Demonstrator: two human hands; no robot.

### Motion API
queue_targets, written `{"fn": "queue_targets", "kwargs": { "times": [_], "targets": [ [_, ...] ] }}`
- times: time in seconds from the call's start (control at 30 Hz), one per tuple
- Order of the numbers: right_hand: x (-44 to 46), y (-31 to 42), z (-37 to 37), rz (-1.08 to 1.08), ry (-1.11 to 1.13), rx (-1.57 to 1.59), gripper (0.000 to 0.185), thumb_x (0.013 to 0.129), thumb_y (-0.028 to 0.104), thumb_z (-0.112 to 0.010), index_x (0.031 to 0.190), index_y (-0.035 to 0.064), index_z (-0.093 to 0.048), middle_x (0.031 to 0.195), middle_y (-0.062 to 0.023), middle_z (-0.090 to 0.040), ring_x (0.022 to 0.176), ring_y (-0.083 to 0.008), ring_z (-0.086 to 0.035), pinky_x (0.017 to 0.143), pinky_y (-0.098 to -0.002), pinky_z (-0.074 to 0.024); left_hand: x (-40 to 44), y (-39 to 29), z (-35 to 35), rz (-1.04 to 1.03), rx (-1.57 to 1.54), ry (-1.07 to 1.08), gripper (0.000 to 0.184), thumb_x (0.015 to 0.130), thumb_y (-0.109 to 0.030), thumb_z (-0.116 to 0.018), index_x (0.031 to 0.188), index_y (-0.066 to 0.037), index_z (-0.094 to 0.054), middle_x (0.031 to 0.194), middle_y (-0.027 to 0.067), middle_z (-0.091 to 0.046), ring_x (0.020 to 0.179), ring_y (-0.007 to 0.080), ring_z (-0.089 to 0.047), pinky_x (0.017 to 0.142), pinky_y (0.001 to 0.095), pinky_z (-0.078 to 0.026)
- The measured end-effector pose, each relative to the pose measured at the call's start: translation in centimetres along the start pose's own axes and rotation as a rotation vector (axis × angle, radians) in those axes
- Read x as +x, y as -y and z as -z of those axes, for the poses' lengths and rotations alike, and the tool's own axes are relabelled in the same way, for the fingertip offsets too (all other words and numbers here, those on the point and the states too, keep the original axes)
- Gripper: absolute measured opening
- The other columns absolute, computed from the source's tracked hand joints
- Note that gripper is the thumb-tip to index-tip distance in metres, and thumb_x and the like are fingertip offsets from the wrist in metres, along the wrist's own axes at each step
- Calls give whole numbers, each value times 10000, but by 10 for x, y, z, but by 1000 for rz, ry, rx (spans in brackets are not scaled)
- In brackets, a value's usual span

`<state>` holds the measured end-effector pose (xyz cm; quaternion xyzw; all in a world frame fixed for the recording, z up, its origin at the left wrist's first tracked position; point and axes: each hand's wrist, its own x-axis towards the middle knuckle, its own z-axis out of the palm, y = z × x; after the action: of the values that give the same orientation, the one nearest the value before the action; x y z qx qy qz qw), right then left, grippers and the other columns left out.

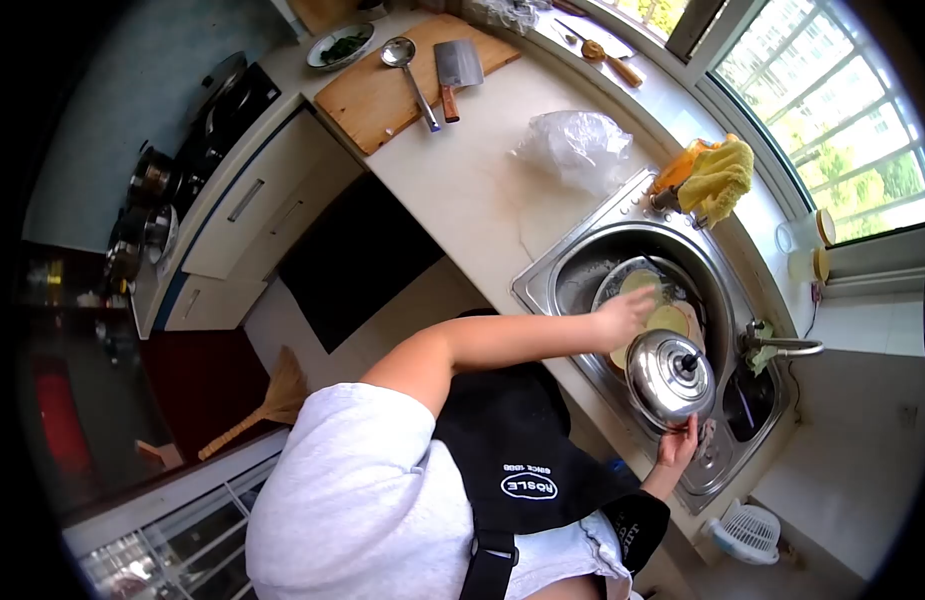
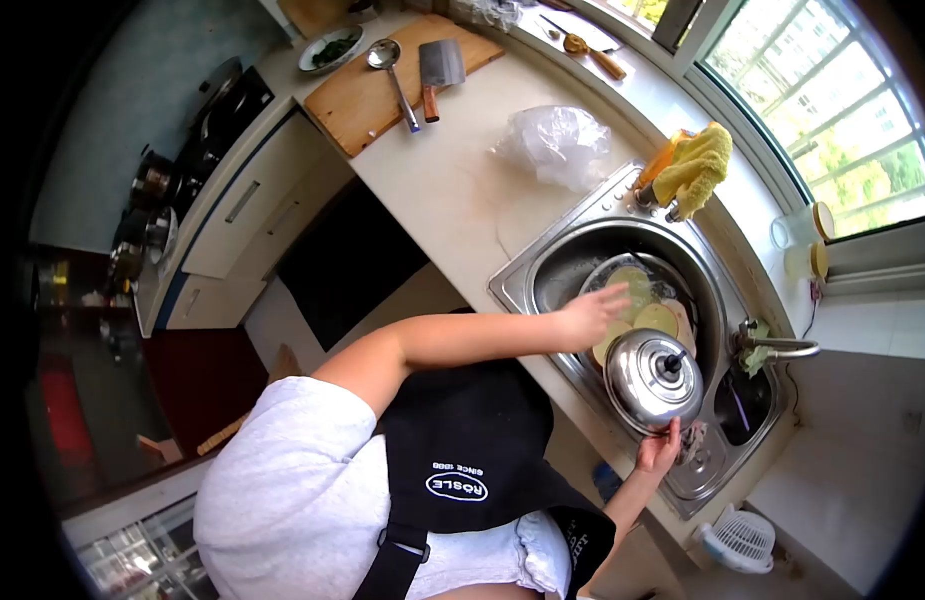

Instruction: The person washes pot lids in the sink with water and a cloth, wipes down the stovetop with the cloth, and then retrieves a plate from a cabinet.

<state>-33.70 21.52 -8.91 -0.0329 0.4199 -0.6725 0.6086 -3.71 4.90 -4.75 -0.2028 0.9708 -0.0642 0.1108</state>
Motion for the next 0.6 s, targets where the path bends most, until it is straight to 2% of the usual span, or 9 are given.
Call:
{"fn": "queue_targets", "kwargs": {
  "times": [0.07, 0.1, 0.17, 0.27, 0.33, 0.37, 0.43, 0.5, 0.6],
  "targets": [
    [-9, 4, -19, 24, -81, -52, 137, 877, 92, -555, 988, 27, -603, 955, -48, -647, 842, -124, -603, 733, -283, -487, -41, -25, 58, 200, -713, -204, 392, 778, -446, -586, 1123, -260, -601, 1153, 141, -535, 1242, 376, -350, 1026, 631, -98],
    [-14, 10, -21, 5, -83, -48, 145, 879, 91, -551, 997, 22, -599, 968, -53, -645, 847, -127, -603, 737, -281, -486, -47, -22, 79, 127, -904, -124, 388, 804, -428, -576, 1132, -221, -590, 1119, 148, -544, 1152, 357, -443, 995, 589, -218],
    [-17, 35, -20, -75, 134, 46, 198, 901, 128, -520, 1045, 5, -579, 1050, -95, -626, 939, -158, -591, 840, -318, -471, -64, -22, 114, 23, -1070, -202, 433, 801, -377, -602, 1162, -139, -570, 1003, 147, -593, 1020, 309, -533, 930, 389, -382],
    [-36, 58, -63, -13, 170, -7, 246, 920, 172, -488, 1069, -5, -570, 1111, -125, -603, 1025, -202, -566, 912, -367, -441, -102, -24, 150, -65, -1331, -430, 388, 835, -331, -590, 1147, -101, -569, 997, 126, -610, 993, 254, -562, 899, 342, -415],
    [-50, 54, -92, 31, 140, -20, 237, 921, 175, -489, 1047, -2, -584, 1112, -125, -604, 1005, -203, -577, 882, -353, -460, -127, -23, 156, -227, -2039, -242, 357, 870, -284, -560, 1138, -49, -556, 1027, 114, -608, 967, 182, -571, 865, 306, -432],
    [-35, 49, -75, 22, 158, -31, 237, 921, 175, -489, 1047, -2, -584, 1112, -125, -604, 1005, -203, -577, 882, -353, -460, -137, -24, 147, -216, -2035, -268, 357, 870, -284, -560, 1138, -49, -556, 1027, 114, -608, 967, 182, -571, 865, 306, -432],
    [5, 35, -16, -81, 232, 15, 205, 909, 161, -514, 997, 0, -604, 1068, -116, -623, 951, -188, -594, 810, -327, -488, -157, -28, 108, 72, -2102, -283, 352, 888, -249, -535, 1138, -2, -537, 1038, 105, -602, 970, 130, -552, 833, 269, -440],
    [49, 24, 49, -61, 91, -307, 186, 872, 123, -572, 1001, -9, -592, 995, -87, -627, 900, -167, -593, 754, -293, -487, -194, -34, 75, 286, -1827, -397, 362, 886, -224, -527, 1161, 11, -510, 1039, 109, -600, 960, 137, -557, 840, 271, -441],
    [-21, -31, -54, 335, -15, -622, 377, 849, 106, -607, 1173, -32, -472, 1122, -145, -555, 949, -202, -562, 798, -316, -476, -278, -32, 48, 358, -1871, -418, 364, 885, -224, -530, 1170, 2, -506, 1032, 98, -597, 964, 139, -554, 842, 275, -439]
  ]
}}
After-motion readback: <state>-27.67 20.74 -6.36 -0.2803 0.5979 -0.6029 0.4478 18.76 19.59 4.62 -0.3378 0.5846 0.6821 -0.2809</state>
